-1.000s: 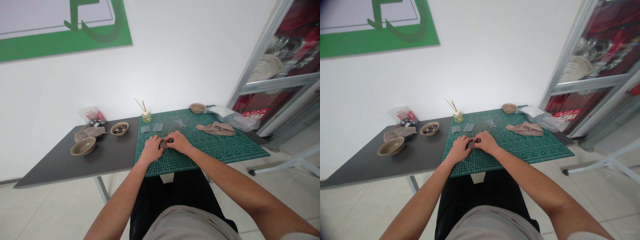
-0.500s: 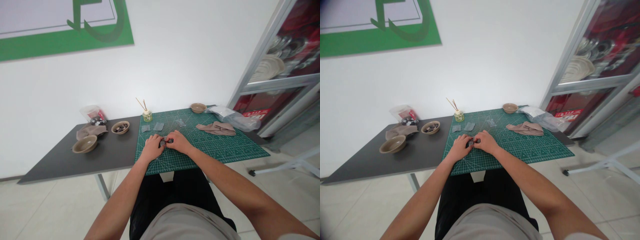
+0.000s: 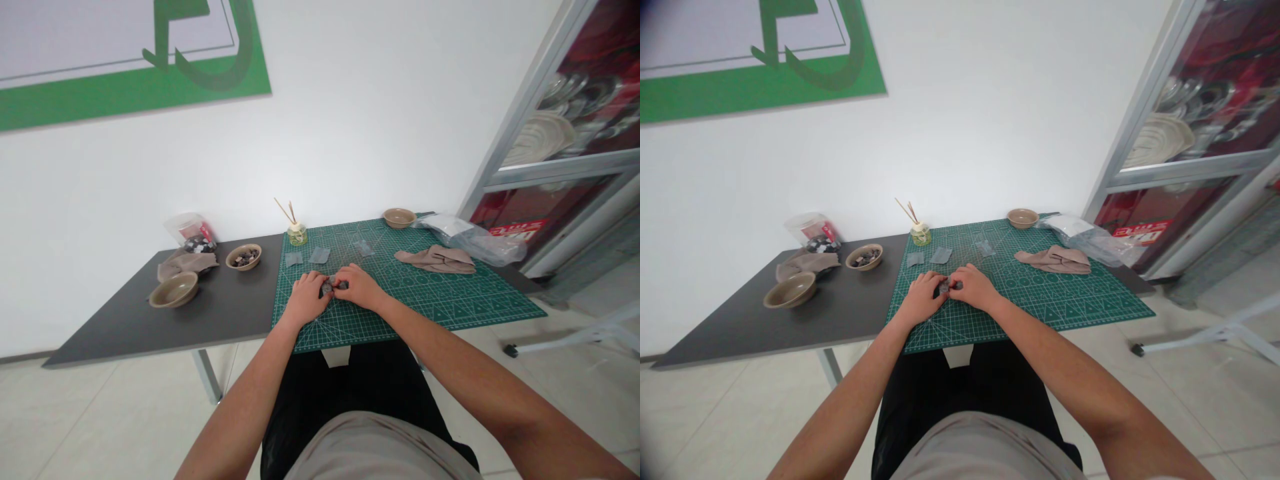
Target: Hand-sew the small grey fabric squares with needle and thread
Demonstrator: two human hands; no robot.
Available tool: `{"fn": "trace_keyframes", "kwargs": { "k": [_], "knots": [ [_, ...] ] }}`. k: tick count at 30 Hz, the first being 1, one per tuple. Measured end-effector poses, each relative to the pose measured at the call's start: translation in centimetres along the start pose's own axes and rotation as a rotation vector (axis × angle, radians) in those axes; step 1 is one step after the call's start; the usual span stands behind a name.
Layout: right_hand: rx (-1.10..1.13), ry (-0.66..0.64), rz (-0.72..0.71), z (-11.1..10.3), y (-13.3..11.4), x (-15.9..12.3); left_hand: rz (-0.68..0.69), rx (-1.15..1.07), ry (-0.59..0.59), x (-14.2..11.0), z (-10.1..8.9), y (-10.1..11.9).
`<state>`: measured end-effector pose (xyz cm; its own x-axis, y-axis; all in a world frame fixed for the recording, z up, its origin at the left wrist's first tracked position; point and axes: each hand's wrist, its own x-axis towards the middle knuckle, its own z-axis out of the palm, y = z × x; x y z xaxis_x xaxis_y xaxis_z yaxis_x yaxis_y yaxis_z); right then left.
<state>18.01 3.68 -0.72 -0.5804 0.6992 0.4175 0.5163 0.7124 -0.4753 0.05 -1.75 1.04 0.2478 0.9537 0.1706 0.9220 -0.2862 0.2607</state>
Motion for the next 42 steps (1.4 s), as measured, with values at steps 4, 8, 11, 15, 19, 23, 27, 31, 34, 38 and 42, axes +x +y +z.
{"fn": "trace_keyframes", "kwargs": {
  "k": [4, 8, 11, 15, 19, 23, 27, 31, 34, 38, 42],
  "knots": [
    [-0.056, 0.018, 0.051, 0.16, 0.26, 0.13, 0.005, 0.003, -0.003, -0.09, -0.08, 0.12],
    [-0.019, -0.027, -0.007, 0.02, 0.31, 0.53, -0.006, 0.000, -0.011, -0.03, -0.08, 0.13],
    [0.042, -0.059, -0.051, -0.15, 0.14, 0.55, -0.001, -0.002, -0.007, 0.01, 0.00, 0.01],
    [0.037, -0.017, -0.011, -0.21, 0.04, 0.14, 0.008, 0.000, -0.002, -0.04, 0.08, -0.15],
    [-0.017, 0.047, 0.074, -0.11, 0.32, -0.01, 0.018, 0.009, 0.002, -0.09, 0.06, -0.12],
    [-0.029, -0.004, 0.011, -0.11, 0.42, 0.34, 0.006, 0.016, -0.012, -0.09, 0.03, 0.01],
    [0.023, -0.059, -0.078, -0.21, 0.22, 0.43, 0.005, 0.023, -0.016, -0.14, -0.03, 0.11],
    [0.019, -0.027, -0.030, -0.11, 0.37, 0.09, -0.012, 0.014, -0.033, -0.18, -0.11, 0.19],
    [-0.039, 0.020, 0.044, 0.08, 0.64, 0.00, -0.011, 0.009, -0.033, -0.16, -0.07, 0.17],
    [-0.063, 0.004, 0.008, 0.13, 0.65, 0.27, -0.001, 0.005, -0.020, -0.13, 0.08, 0.05],
    [-0.015, -0.052, -0.061, -0.12, 0.43, 0.42, 0.000, 0.003, -0.015, -0.15, 0.13, 0.03]
  ]
}}
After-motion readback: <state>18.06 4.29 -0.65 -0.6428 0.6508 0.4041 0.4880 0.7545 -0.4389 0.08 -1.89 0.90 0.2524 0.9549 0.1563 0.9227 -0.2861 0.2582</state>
